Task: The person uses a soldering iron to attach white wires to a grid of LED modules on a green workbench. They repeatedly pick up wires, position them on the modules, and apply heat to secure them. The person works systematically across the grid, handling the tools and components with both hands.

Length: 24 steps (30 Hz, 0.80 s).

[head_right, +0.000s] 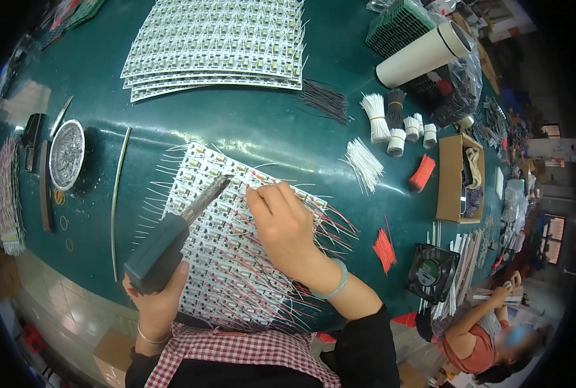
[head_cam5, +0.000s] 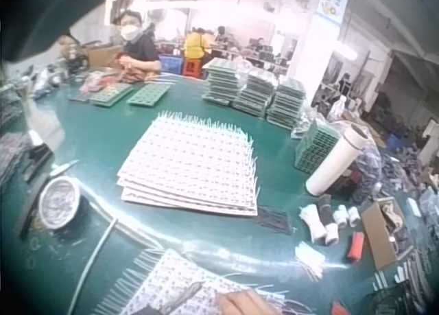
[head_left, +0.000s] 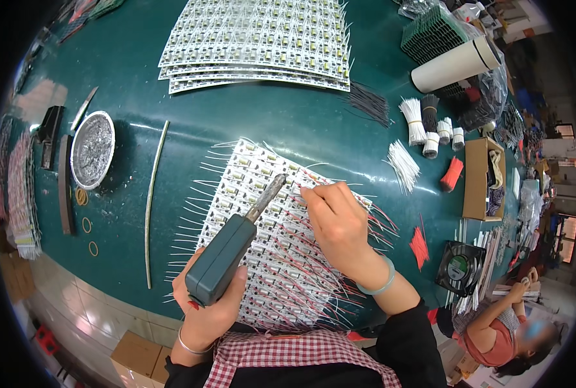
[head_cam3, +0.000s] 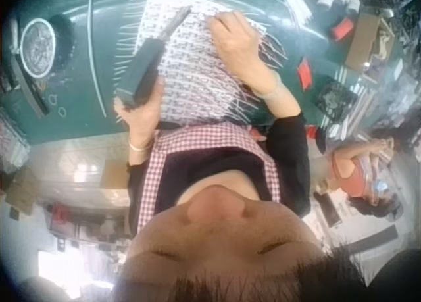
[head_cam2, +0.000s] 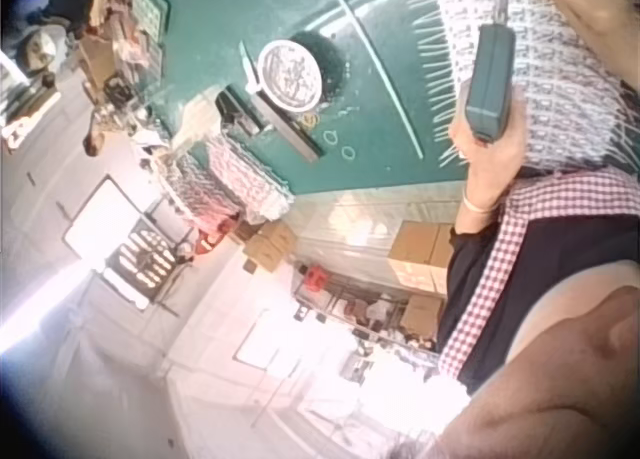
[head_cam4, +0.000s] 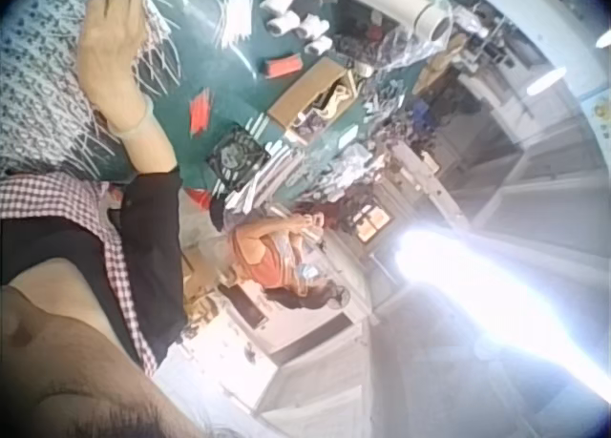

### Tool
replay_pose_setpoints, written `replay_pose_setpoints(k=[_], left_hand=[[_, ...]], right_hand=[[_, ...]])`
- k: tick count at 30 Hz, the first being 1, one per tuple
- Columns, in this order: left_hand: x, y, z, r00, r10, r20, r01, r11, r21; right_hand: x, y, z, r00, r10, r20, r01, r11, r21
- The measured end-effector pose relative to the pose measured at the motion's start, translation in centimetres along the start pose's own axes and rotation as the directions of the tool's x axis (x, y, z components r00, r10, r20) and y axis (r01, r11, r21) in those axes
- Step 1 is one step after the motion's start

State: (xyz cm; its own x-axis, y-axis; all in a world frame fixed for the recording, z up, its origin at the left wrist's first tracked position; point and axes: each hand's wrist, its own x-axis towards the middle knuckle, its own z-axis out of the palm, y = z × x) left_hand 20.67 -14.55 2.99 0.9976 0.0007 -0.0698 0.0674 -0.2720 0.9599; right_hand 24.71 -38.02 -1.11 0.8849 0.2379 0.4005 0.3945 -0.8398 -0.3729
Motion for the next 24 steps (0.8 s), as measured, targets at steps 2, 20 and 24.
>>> replay_pose_setpoints(k=[2,20,24], left_hand=[[-0.14,-0.08,-0.08,1.000,-0.005,-0.002,0.005,1.000,-0.001],[-0.21,-0.67,0.42,1.000,-0.001,0.010,0.001,1.000,-0.018],[-0.08,-0.56,0.42,1.000,0.004,0.021,-0.004,1.000,0.019]], right_hand=[[-0.04,-0.08,0.24,1.000,0.017,-0.004,-0.017,1.000,0.012],[-0.49,0.70,0.74,1.000,-0.009,0.014,0.009,0.998,0.060],[-0.44,0.69,0.75,1.000,-0.009,0.020,0.008,0.999,0.050]])
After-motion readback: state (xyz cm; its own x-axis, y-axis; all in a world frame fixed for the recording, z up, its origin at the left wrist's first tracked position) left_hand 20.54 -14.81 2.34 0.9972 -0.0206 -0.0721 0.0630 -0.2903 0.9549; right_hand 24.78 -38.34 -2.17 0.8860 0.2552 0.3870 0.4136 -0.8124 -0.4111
